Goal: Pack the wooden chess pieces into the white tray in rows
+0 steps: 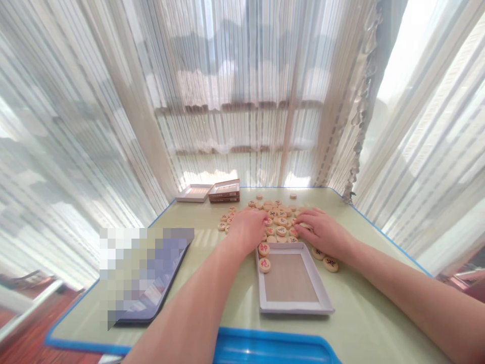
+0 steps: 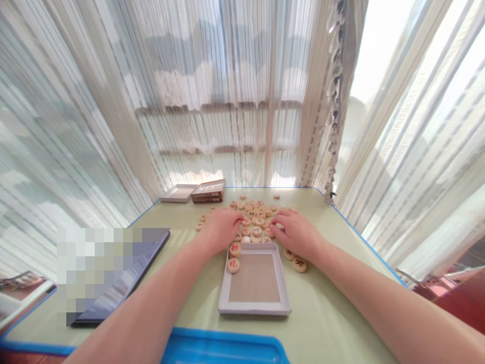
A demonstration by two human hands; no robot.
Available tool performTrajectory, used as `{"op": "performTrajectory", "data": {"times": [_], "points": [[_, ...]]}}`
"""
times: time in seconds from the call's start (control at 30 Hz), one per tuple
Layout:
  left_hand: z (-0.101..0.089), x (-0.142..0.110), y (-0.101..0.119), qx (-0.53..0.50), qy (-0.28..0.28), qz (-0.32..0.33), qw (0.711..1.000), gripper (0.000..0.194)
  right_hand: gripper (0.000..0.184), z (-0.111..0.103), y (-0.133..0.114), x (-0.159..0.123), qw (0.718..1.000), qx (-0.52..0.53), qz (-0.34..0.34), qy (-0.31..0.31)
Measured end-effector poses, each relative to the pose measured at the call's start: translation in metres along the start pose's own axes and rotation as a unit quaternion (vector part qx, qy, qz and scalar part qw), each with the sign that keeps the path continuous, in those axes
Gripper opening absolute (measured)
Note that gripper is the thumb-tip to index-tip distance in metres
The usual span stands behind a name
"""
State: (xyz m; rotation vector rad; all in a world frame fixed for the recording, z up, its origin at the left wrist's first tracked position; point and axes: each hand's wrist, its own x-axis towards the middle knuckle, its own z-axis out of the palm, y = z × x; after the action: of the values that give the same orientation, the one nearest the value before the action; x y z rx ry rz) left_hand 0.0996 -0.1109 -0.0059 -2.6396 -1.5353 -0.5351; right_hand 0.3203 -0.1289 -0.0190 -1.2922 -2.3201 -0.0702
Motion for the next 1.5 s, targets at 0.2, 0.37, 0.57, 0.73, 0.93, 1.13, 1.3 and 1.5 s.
{"op": "performTrajectory", "data": {"times": [0.2, 0.37, 0.57, 0.73, 0.93, 1.13, 1.3, 1.5], "points": [[-0.005, -0.003, -0.002, -0.085, -0.024, 0.042, 0.995, 0.033, 0.033, -0.006, -0.018, 0.001, 0.993, 0.038, -0.087, -0.063], [-0.010, -0.007, 0.000, -0.118, -0.103, 0.073, 0.985, 0.033, 0.032, -0.009, -0.009, -0.001, 0.995, 0.040, -0.084, -0.044], [-0.010, -0.007, -0.002, -0.077, -0.073, 0.064, 0.992, 0.031, 0.033, -0.008, -0.002, -0.003, 0.997, 0.035, -0.059, -0.039], [-0.008, -0.007, -0.004, -0.094, -0.061, 0.068, 0.991, 0.032, 0.035, -0.016, -0.021, -0.001, 0.988, 0.072, -0.095, -0.096], [-0.007, -0.006, -0.006, -0.134, -0.115, 0.058, 0.983, 0.040, 0.042, -0.025, -0.028, 0.002, 0.983, 0.046, -0.118, -0.132], [-0.007, -0.007, -0.008, -0.116, -0.117, 0.055, 0.985, 0.042, 0.041, -0.023, -0.023, -0.002, 0.983, 0.015, -0.116, -0.143], [-0.004, -0.008, -0.012, -0.109, -0.126, 0.060, 0.984, 0.041, 0.039, -0.021, -0.024, -0.005, 0.981, 0.000, -0.126, -0.147], [-0.008, -0.011, -0.014, -0.075, -0.122, 0.060, 0.988, 0.040, 0.040, -0.020, -0.025, -0.006, 0.981, 0.002, -0.107, -0.161]]}}
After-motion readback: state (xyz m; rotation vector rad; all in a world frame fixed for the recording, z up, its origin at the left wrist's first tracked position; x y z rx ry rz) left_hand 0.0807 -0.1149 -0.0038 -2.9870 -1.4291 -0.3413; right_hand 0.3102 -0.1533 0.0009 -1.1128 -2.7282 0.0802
